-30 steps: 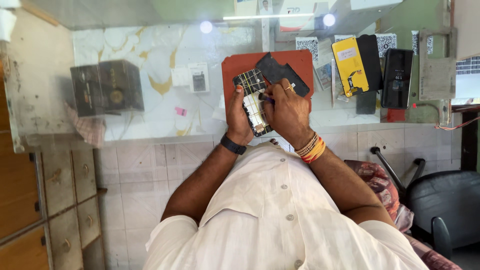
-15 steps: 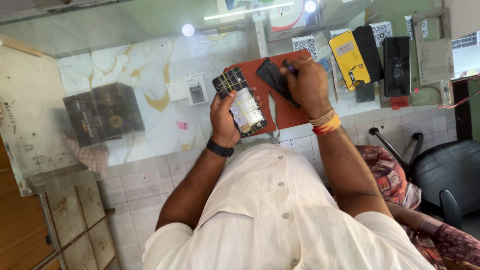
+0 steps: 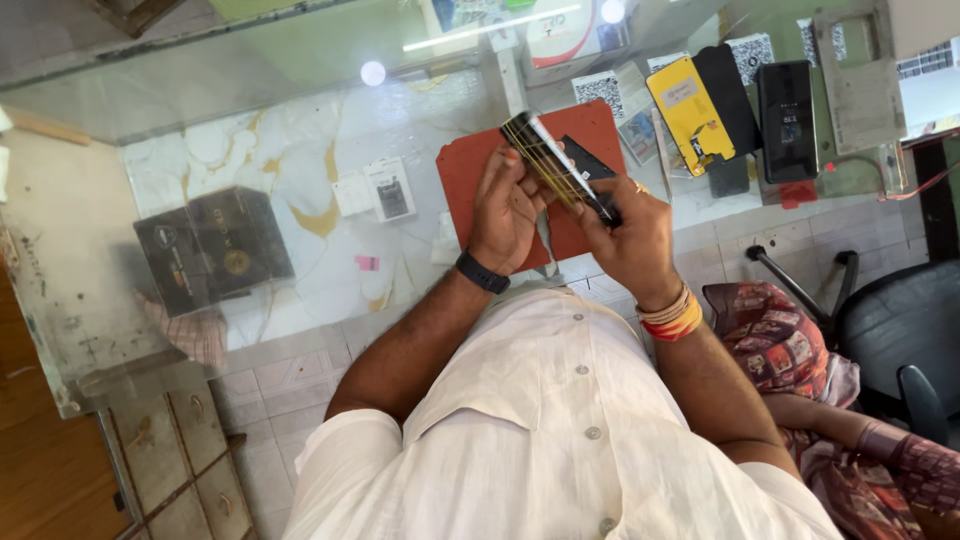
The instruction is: The person secures a smartphone with rubber bands, then uses a screwdriver to remove screws from the back of the device. The person continues to unscrew and manipulate the phone on a red mat, then picks up a black plastic piece and places it on the phone.
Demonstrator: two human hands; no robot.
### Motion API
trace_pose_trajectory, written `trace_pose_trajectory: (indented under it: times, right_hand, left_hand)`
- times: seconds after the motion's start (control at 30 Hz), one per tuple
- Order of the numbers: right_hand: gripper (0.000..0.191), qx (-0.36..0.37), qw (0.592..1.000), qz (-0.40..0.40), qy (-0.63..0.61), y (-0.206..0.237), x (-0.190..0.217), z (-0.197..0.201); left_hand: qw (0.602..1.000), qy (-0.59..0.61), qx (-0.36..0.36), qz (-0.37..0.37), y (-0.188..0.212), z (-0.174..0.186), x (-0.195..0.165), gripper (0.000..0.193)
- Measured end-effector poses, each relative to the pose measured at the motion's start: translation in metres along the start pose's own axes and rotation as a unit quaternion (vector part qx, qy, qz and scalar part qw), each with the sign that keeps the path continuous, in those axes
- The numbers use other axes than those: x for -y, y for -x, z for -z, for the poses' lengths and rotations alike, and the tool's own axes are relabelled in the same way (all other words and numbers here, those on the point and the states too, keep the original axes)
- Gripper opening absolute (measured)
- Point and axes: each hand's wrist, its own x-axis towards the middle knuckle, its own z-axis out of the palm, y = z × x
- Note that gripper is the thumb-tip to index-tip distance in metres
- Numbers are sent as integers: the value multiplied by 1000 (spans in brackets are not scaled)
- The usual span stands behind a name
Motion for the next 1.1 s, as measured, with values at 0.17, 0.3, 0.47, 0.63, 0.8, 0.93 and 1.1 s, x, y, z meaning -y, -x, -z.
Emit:
trace_pose_trajectory:
  times: [0.17, 0.3, 0.47, 0.63, 0.8, 0.93, 1.1]
  right_hand:
    - [51, -1, 959, 190, 213, 1, 19, 10]
    - [81, 36, 986, 72, 146, -4, 20, 12]
    - [90, 49, 979, 54, 191, -12, 14, 16]
    - [83, 48, 982, 82, 161, -15, 17, 20]
    - [49, 40, 994, 106, -2, -15, 10, 30]
    - [35, 28, 994, 104, -32, -14, 1, 28]
    - [32, 26, 993, 111, -41, -13, -4, 27]
  left_hand:
    - [986, 147, 75, -33, -6, -12, 18, 78]
    - [990, 118, 73, -30, -11, -13, 21, 81]
    - [990, 117, 79, -20, -12, -17, 26, 85]
    - [978, 163, 133, -14, -16, -17, 26, 87]
    - [961, 191, 200, -3, -17, -10, 22, 87]
    - [955, 216, 203, 17, -16, -9, 25, 90]
    - [958, 203, 203, 11, -17, -11, 25, 90]
